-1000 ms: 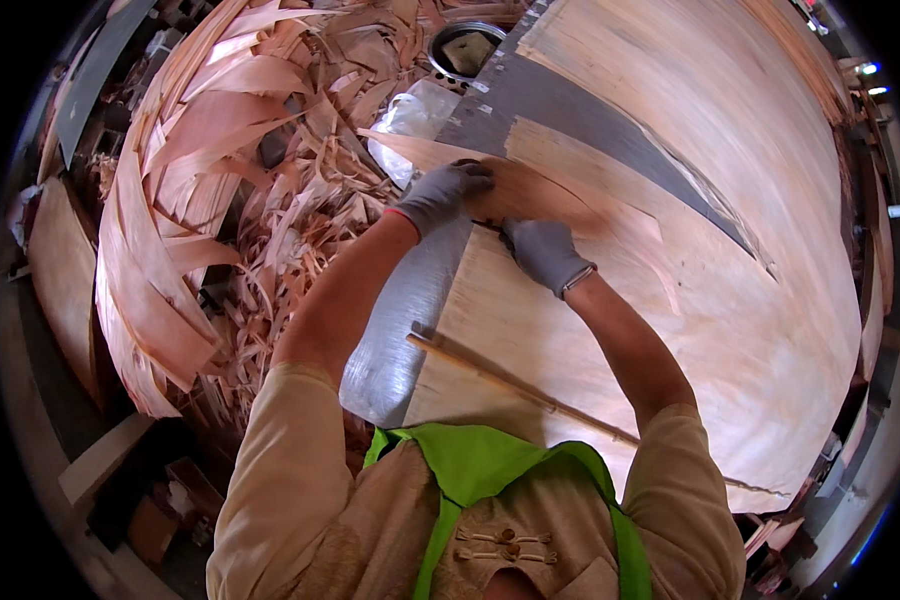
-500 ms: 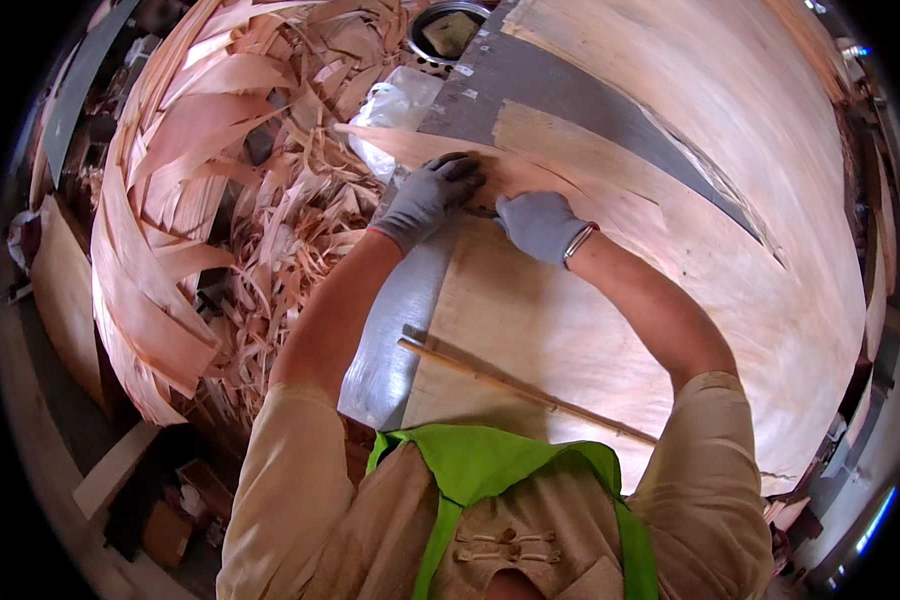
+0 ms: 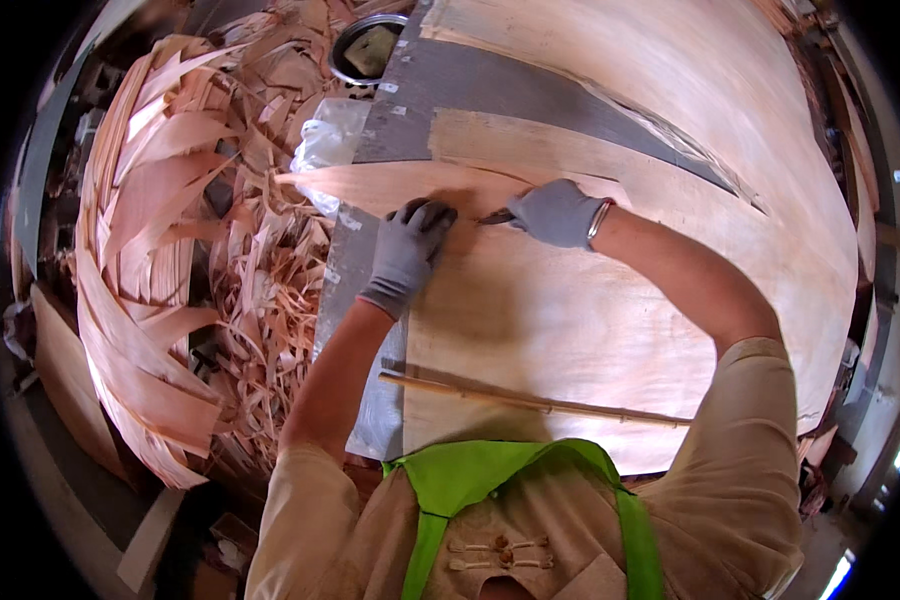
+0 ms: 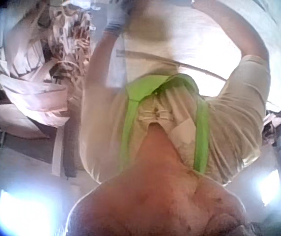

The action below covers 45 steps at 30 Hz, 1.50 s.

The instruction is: The person picks up and turns over pieces of wood veneer on a large work surface, using a tool to cut off small strips and marking the surface with a pen.

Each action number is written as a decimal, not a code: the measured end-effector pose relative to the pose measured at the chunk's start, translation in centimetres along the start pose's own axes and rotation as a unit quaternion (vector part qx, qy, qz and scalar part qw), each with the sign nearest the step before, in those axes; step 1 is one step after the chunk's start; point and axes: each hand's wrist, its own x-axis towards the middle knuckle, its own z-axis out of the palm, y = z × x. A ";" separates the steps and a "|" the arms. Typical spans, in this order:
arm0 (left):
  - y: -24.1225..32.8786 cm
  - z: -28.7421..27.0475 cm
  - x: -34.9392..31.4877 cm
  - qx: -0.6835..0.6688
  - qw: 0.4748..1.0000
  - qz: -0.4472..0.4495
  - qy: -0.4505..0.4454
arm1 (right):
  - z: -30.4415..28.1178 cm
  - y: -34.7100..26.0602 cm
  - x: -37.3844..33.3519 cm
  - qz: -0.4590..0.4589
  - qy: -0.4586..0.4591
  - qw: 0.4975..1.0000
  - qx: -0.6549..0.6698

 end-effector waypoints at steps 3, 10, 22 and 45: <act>0.2 -0.2 0.4 -0.021 0.999 -0.021 -0.011 | 0.7 3.2 -1.5 -0.004 -0.013 1.000 -0.013; 0.2 0.2 0.2 -0.004 1.000 -0.004 -0.002 | 1.0 7.7 -6.3 0.072 -0.036 0.997 0.004; 0.9 -0.2 0.5 0.002 1.000 0.004 0.016 | 7.2 9.5 -15.0 0.245 0.222 0.940 0.081; 1.0 -0.3 -0.2 -0.013 0.997 -0.080 0.008 | 6.3 0.2 -21.1 0.283 0.386 0.873 0.096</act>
